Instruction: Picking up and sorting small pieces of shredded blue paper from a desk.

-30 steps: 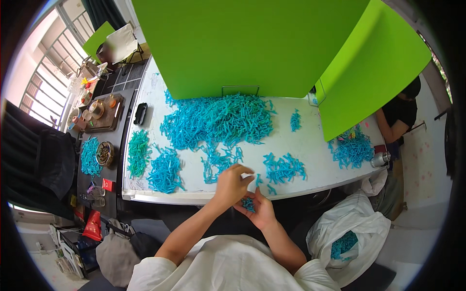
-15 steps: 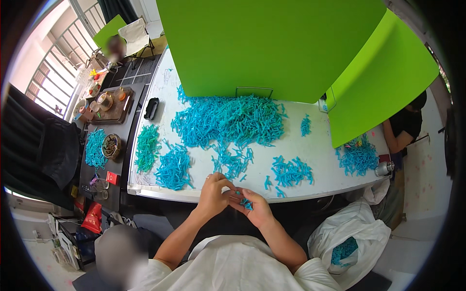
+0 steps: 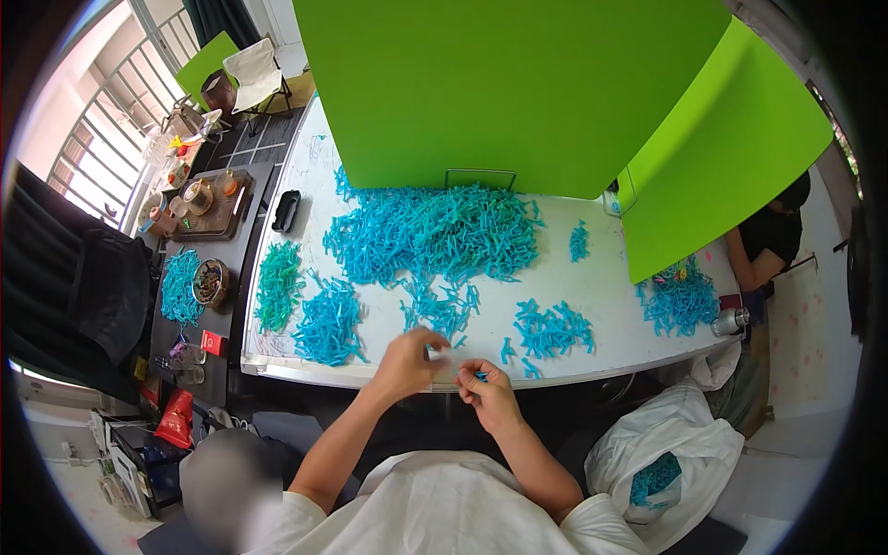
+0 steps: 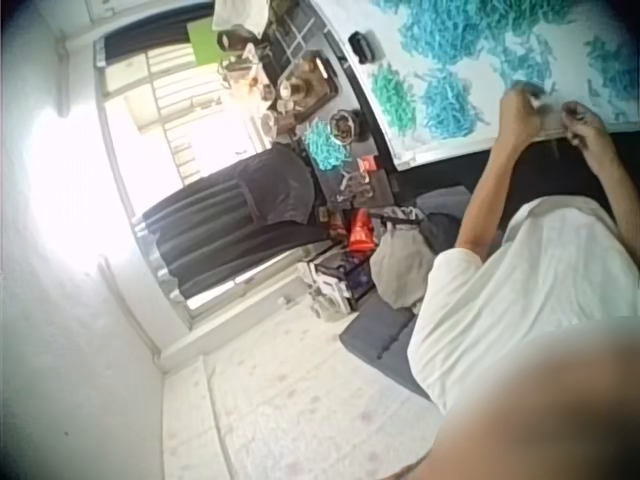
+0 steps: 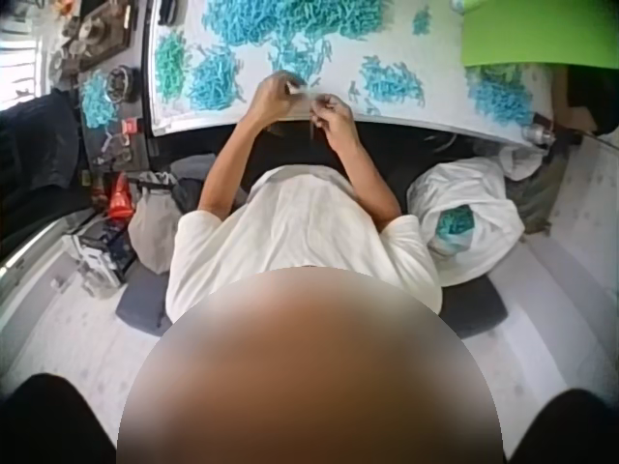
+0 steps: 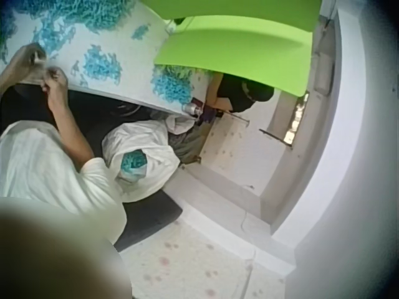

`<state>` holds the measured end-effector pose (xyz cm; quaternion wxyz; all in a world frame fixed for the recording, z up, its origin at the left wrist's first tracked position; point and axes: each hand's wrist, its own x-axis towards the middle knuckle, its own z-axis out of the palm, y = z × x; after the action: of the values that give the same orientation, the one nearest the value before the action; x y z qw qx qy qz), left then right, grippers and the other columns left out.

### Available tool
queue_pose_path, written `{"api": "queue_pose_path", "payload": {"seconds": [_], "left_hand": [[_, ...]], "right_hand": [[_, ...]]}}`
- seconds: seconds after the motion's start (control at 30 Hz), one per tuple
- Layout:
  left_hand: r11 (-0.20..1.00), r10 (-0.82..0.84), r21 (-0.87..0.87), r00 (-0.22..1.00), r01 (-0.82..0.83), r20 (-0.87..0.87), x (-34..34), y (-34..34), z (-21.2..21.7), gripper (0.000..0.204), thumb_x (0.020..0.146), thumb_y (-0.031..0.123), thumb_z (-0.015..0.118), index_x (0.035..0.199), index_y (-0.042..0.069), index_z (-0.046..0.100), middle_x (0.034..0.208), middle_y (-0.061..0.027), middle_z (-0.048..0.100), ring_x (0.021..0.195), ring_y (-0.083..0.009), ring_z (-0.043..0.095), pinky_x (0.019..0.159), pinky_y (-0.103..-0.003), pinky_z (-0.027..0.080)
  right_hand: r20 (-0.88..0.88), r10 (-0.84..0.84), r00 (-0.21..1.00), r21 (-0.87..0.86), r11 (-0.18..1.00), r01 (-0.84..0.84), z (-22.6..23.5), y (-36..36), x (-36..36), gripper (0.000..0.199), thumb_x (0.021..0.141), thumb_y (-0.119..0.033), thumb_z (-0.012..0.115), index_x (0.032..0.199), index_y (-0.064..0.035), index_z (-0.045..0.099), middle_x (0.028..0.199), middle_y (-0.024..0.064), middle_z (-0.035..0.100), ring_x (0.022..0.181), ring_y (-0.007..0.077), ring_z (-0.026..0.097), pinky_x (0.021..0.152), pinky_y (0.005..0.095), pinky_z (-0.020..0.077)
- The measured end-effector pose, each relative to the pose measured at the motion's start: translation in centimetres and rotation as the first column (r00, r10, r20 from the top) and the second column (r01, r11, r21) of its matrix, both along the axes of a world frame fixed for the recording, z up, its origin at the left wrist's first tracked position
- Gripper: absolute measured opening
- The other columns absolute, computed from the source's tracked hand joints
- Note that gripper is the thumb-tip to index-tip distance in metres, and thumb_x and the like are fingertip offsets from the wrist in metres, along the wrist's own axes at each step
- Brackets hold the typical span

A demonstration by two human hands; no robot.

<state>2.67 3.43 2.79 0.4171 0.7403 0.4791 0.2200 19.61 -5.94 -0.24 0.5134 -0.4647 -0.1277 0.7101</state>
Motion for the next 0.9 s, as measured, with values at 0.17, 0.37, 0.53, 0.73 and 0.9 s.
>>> {"api": "queue_pose_path", "payload": {"seconds": [0.17, 0.37, 0.53, 0.73, 0.9], "left_hand": [[0.897, 0.266, 0.398, 0.955, -0.194, -0.132, 2.3, 4.4, -2.6, 0.013, 0.076, 0.007, 0.075, 0.088, 0.006, 0.072, 0.086, -0.0119, 0.063, 0.077, -0.0299, 0.065, 0.067, -0.040, 0.052], [0.925, 0.240, 0.367, 0.895, -0.093, -0.376, 3.1, 6.1, -3.6, 0.014, 0.072, 0.009, 0.078, 0.084, 0.006, 0.071, 0.087, -0.0137, 0.063, 0.078, -0.0322, 0.065, 0.068, -0.042, 0.052], [0.954, 0.255, 0.174, 0.965, -0.243, -0.051, 0.6, 5.0, -2.2, 0.012, 0.075, 0.005, 0.077, 0.081, 0.002, 0.067, 0.088, -0.0093, 0.066, 0.075, -0.0228, 0.066, 0.066, -0.037, 0.053], [0.840, 0.485, -0.459, 0.782, -0.290, 0.392, -3.5, 4.3, -4.0, 0.011, 0.083, 0.005, 0.075, 0.087, 0.003, 0.065, 0.070, 0.0009, 0.060, 0.063, -0.0069, 0.057, 0.057, -0.024, 0.043], [0.818, 0.504, -0.546, 0.685, -0.182, 0.526, -4.3, 4.1, -3.6, 0.008, 0.085, 0.003, 0.072, 0.090, 0.002, 0.066, 0.077, -0.0007, 0.063, 0.069, -0.0078, 0.055, 0.062, -0.022, 0.042]], "right_hand": [[-0.089, -0.033, 0.995, 0.027, 0.999, 0.036, 0.0, 0.3, 1.2, 0.014, 0.094, -0.011, 0.066, 0.105, -0.0021, 0.065, 0.085, 0.0070, 0.064, 0.056, 0.0051, 0.047, 0.047, 0.0177, 0.0327], [-0.127, -0.035, 0.991, -0.033, 0.999, 0.031, 0.3, 0.1, 1.0, 0.015, 0.093, -0.012, 0.068, 0.104, -0.0021, 0.065, 0.086, 0.0078, 0.065, 0.054, 0.0033, 0.043, 0.045, 0.0176, 0.0279], [-0.074, -0.015, 0.997, -0.018, 1.000, 0.014, 0.6, 0.2, 0.9, 0.016, 0.093, -0.013, 0.068, 0.104, -0.0025, 0.064, 0.086, 0.0079, 0.066, 0.053, 0.0028, 0.043, 0.045, 0.0175, 0.0277], [-0.018, 0.048, 0.999, 0.015, 0.999, -0.048, 1.2, 1.0, 0.0, 0.017, 0.093, -0.015, 0.069, 0.103, -0.0030, 0.064, 0.087, 0.0081, 0.067, 0.052, 0.0025, 0.042, 0.045, 0.0176, 0.0278], [0.003, 0.065, 0.998, 0.016, 0.998, -0.065, 1.9, 1.4, -0.6, 0.016, 0.093, -0.014, 0.068, 0.104, -0.0032, 0.064, 0.087, 0.0081, 0.068, 0.052, 0.0023, 0.040, 0.045, 0.0177, 0.0277]]}}
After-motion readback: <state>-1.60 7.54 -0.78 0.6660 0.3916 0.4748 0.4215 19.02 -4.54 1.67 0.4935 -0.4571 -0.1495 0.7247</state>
